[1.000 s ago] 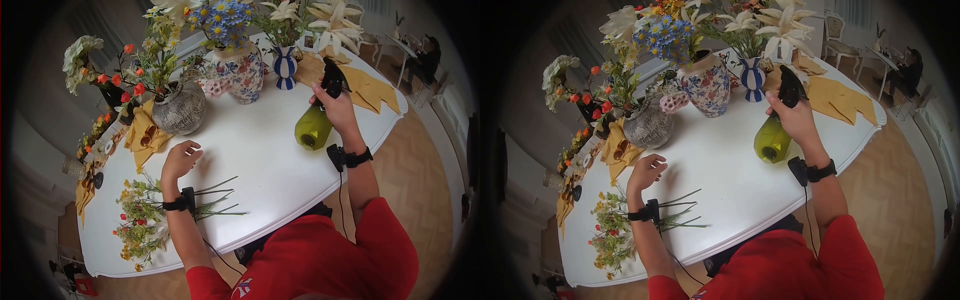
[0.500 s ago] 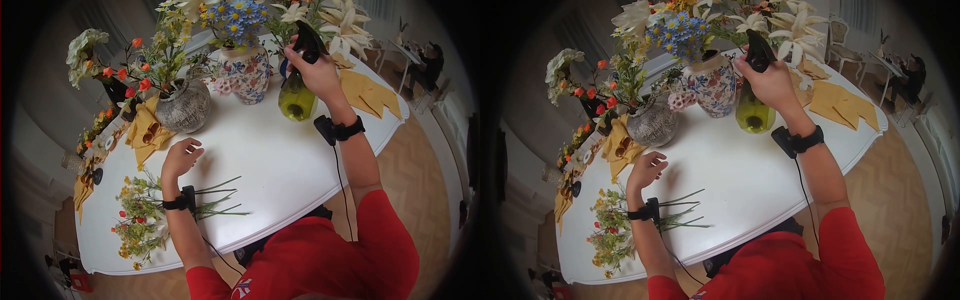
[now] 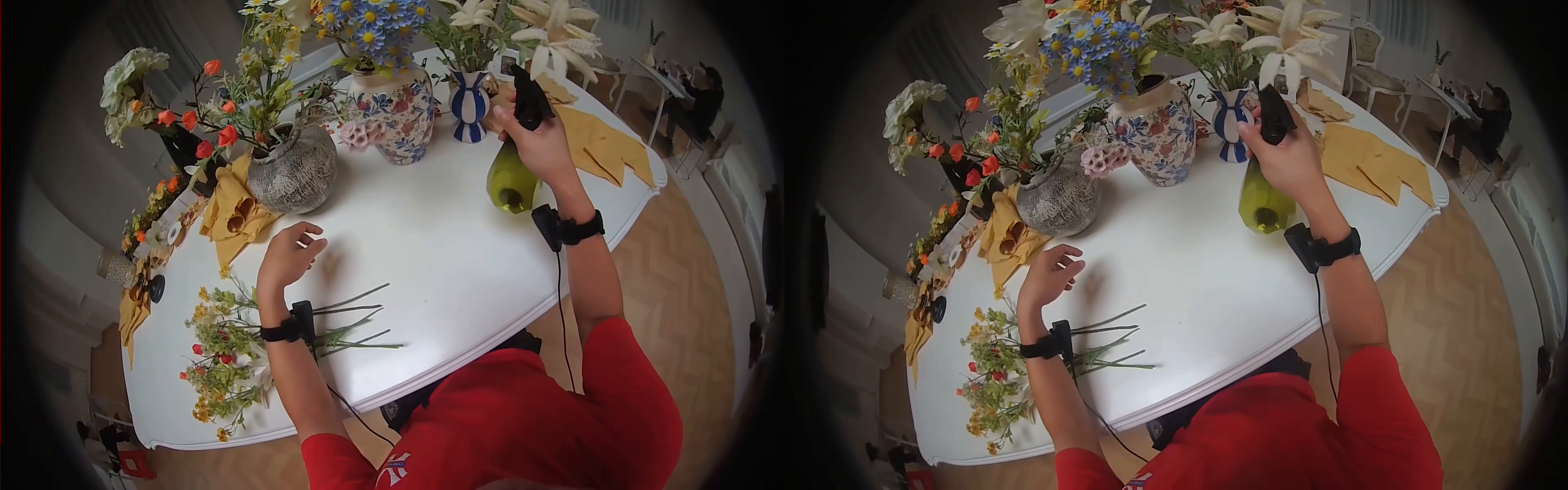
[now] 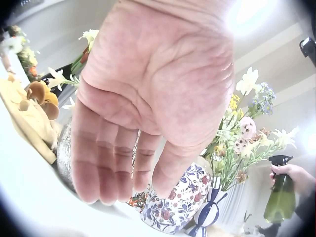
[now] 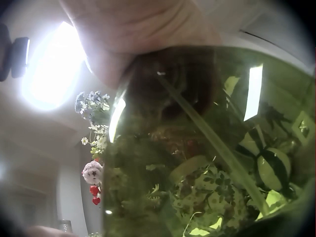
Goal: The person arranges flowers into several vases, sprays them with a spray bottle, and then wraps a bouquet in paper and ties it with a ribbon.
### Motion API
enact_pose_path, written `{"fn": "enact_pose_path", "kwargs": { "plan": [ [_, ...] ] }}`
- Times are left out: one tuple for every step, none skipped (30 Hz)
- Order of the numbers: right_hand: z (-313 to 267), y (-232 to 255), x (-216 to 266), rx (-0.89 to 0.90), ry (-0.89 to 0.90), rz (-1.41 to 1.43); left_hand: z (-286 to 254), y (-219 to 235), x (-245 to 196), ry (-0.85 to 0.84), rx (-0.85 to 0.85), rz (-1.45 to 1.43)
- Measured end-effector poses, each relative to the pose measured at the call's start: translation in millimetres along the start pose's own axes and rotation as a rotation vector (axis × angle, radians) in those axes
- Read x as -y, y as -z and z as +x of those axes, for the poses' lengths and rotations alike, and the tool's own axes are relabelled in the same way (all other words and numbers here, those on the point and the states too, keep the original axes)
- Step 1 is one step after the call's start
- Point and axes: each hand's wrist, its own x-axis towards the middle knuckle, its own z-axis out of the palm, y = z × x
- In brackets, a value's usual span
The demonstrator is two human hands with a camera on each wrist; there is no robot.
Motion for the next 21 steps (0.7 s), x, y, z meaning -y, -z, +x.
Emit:
{"fn": "enact_pose_path", "kwargs": {
  "plan": [
    [-2,7,-5,-0.004,-0.015,-0.019,-1,1,-1,0.005,0.001,-0.002],
    [-5,14,-11,-0.007,-0.030,-0.039,-2,2,-3,0.011,0.001,-0.006],
    [-6,21,-17,-0.026,-0.035,-0.048,-2,2,-3,0.018,0.001,-0.011],
    [-6,29,-24,-0.045,-0.039,-0.057,-2,1,-1,0.015,-0.006,-0.012],
    [-6,38,-32,-0.064,-0.045,-0.067,-1,2,2,0.012,-0.011,-0.014],
    [-4,49,-44,-0.056,-0.058,-0.113,0,1,4,0.010,-0.014,-0.016],
    [-2,59,-51,-0.071,-0.035,-0.101,1,0,5,0.006,-0.013,-0.019],
    [-1,66,-58,-0.084,-0.014,-0.089,1,0,4,0.004,-0.014,-0.022],
    [0,73,-65,-0.096,0.005,-0.075,0,1,4,0.005,-0.014,-0.025],
    [1,80,-70,-0.112,0.007,-0.076,-1,1,2,0.006,-0.014,-0.029],
    [3,88,-77,-0.134,0.024,-0.077,-2,2,0,0.020,-0.009,-0.031],
    [5,94,-84,-0.151,0.050,-0.070,-3,4,-2,0.036,-0.004,-0.032],
    [8,102,-90,-0.169,0.078,-0.062,-4,5,-3,0.050,0.000,-0.034],
    [10,113,-97,-0.160,0.067,-0.121,-6,7,-4,0.061,0.010,-0.038],
    [12,122,-104,-0.151,0.070,-0.128,-8,7,-6,0.068,0.000,-0.037],
    [14,131,-114,-0.144,0.074,-0.135,-11,8,-8,0.073,-0.009,-0.037],
    [15,137,-123,-0.140,0.078,-0.141,-12,9,-10,0.076,-0.017,-0.034],
    [15,142,-132,-0.154,0.087,-0.116,-13,11,-10,0.067,-0.014,-0.040],
    [14,145,-130,-0.157,0.071,-0.151,-13,12,-8,0.060,-0.033,-0.061],
    [11,147,-129,-0.161,0.054,-0.186,-13,12,-5,0.053,-0.051,-0.082],
    [9,149,-128,-0.164,0.035,-0.221,-13,12,-3,0.048,-0.066,-0.104]
  ]
}}
